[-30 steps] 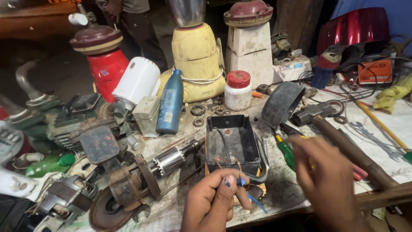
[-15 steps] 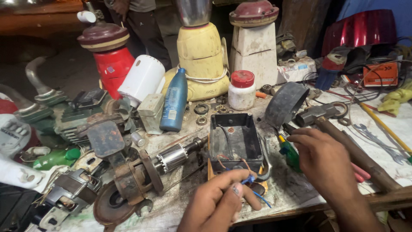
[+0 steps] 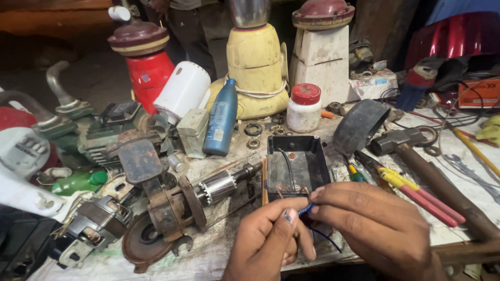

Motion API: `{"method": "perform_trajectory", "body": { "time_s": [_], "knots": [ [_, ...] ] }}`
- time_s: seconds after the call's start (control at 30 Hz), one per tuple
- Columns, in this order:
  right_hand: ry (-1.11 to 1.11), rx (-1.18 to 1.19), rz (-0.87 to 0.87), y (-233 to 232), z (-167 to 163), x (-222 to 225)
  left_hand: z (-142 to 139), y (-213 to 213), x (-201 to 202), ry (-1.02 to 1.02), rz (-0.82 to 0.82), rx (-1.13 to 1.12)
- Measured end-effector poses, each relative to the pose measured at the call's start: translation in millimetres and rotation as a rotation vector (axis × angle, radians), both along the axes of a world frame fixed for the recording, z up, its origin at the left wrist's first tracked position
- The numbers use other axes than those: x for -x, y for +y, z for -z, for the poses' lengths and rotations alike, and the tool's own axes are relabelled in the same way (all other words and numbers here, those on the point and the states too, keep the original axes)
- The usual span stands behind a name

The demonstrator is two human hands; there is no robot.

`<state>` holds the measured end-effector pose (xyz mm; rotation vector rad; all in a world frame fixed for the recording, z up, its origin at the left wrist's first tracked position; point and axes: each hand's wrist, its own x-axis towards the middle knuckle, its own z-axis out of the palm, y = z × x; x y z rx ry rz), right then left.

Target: The person strips the insulation from a blue wire using pliers, twists the exposed strands, and then wraps the connection with black electrical tape. The person repeats this process for a second wire connection on the same device.

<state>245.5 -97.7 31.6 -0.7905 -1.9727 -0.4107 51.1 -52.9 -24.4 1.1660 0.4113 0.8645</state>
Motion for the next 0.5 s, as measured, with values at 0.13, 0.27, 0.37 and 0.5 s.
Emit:
{"method": "perform_trajectory", "body": {
  "time_s": [0.13, 0.27, 0.37, 0.5],
  "knots": [
    [0.065, 0.052, 0.035, 5.1, 10.6, 0.3, -4.7, -4.1, -1.4, 0.078, -0.037, 0.005],
    [0.138, 0.164, 0.038, 7.6, 14.4, -5.0, -10.3, -8.4, -1.7, 0.122, -0.194, -0.299],
    [0.123, 0.173, 0.002, 8.1, 10.4, -8.2, -11.9, -9.0, -0.9, 0.192, -0.17, -0.17],
    [0.066, 0.041, -0.01, 4.3, 7.1, 0.0, -8.9, -8.5, -2.7, 0.148, -0.112, -0.056]
  ]
}}
